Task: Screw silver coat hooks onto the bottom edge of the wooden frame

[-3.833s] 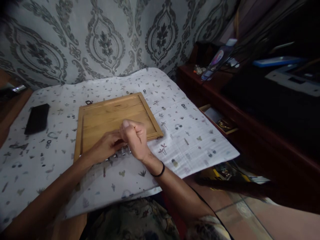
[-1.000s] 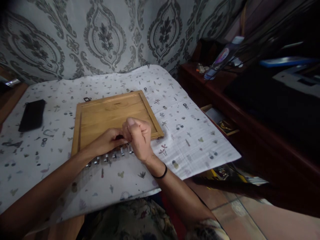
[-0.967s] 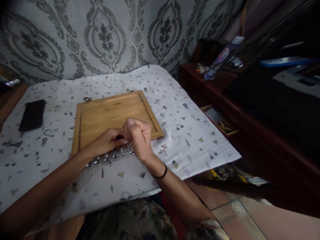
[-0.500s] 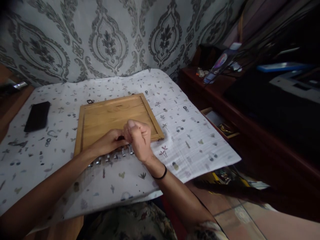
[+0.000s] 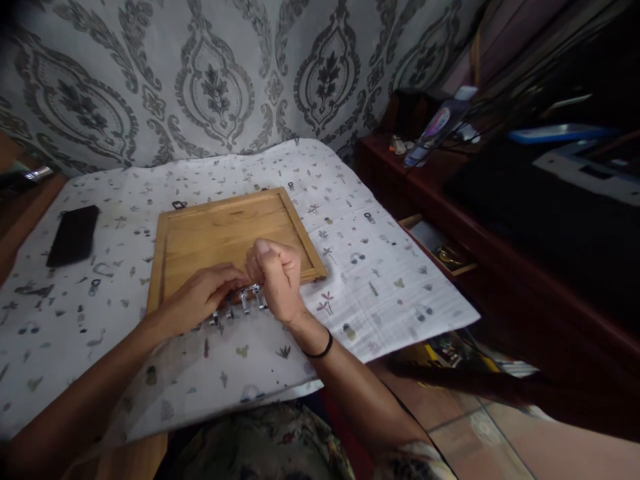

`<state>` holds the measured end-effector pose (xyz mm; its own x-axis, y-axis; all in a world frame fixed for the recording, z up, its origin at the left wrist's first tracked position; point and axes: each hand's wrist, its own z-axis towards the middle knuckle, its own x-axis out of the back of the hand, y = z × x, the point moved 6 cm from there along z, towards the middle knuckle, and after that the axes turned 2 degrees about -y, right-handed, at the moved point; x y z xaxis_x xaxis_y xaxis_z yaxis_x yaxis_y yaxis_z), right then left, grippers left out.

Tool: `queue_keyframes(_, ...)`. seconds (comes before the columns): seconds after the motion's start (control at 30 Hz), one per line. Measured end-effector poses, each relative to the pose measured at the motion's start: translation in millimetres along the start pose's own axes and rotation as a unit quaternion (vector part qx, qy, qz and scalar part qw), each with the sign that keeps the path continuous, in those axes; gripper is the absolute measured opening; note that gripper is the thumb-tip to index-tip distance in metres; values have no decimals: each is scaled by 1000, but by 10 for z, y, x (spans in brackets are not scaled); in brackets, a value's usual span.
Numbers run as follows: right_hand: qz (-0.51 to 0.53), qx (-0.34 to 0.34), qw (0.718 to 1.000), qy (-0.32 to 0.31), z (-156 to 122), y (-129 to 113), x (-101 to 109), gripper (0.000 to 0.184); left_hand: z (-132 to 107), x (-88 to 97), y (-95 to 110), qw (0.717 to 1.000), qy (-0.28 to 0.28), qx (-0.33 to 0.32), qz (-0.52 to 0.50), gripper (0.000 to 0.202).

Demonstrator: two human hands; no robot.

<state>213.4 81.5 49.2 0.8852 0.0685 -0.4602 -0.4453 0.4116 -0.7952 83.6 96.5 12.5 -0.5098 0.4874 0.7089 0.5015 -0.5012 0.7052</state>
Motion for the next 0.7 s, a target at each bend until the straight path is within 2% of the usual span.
queue_keyframes(0.1,9,1,1000,0,3,-6,-9,66,-133,-32,37,999,-11,-3,46,39)
queue_keyframes(0.23,9,-2,1000,0,3,1,-16,66,-188,-90,40,994,-24,-15,108,50)
queue_keyframes(0.53,9,5,1000,-2,-13,11,4,63,-198,-206,61,963,-41,-68,258,33)
queue_keyframes(0.7,-3,-1,1000,5,-15,8,-12,62,-203,-217,98,953,-62,-64,291,32)
